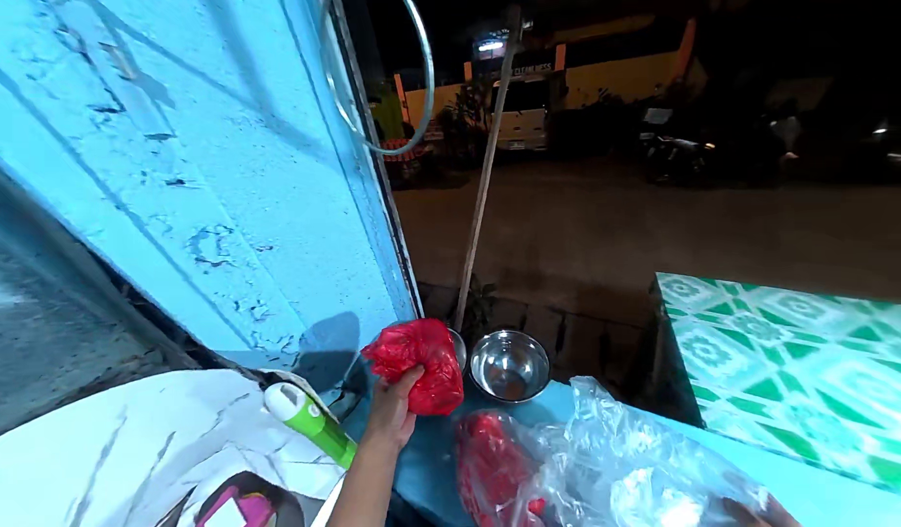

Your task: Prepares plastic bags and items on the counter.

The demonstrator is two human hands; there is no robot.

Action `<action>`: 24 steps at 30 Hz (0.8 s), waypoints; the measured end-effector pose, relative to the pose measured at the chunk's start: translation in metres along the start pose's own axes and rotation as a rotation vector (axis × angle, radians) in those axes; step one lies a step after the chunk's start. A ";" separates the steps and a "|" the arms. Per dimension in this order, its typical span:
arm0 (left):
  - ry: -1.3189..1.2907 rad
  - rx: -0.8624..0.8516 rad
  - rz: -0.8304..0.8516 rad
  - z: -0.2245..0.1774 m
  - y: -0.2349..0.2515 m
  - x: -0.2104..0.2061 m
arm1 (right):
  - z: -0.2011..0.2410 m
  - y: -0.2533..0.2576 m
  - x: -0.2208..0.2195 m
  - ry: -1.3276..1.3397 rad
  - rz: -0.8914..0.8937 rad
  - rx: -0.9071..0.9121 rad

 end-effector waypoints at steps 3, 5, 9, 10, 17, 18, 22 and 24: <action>0.055 0.044 0.098 -0.003 -0.022 -0.028 | -0.008 0.010 0.017 0.057 -0.018 0.030; 0.064 0.083 0.175 0.000 -0.040 -0.054 | -0.011 0.011 0.022 0.128 -0.019 0.019; 0.035 0.155 0.305 0.012 -0.076 -0.101 | -0.011 0.008 0.028 0.264 -0.043 -0.007; 0.030 0.171 0.341 0.017 -0.082 -0.108 | -0.011 0.007 0.028 0.251 -0.039 0.003; 0.175 0.206 0.471 0.050 -0.112 -0.132 | -0.023 0.002 -0.003 -0.050 0.044 0.151; 0.186 0.223 0.488 0.052 -0.118 -0.135 | -0.024 0.003 -0.010 -0.120 0.036 0.197; 0.257 0.289 0.668 0.067 -0.155 -0.157 | -0.024 0.003 -0.026 -0.281 -0.017 0.202; 0.314 0.328 0.787 0.096 -0.172 -0.170 | -0.028 0.008 -0.023 -0.201 0.009 0.138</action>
Point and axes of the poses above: each hand's wrist, its own y-axis towards the middle knuckle, its own x-axis out of the back of the hand, z = x × y, the point moved 4 cm from there along y, towards the middle knuckle, and after that the axes turned 9 degrees about -x, right-handed, at the moved point
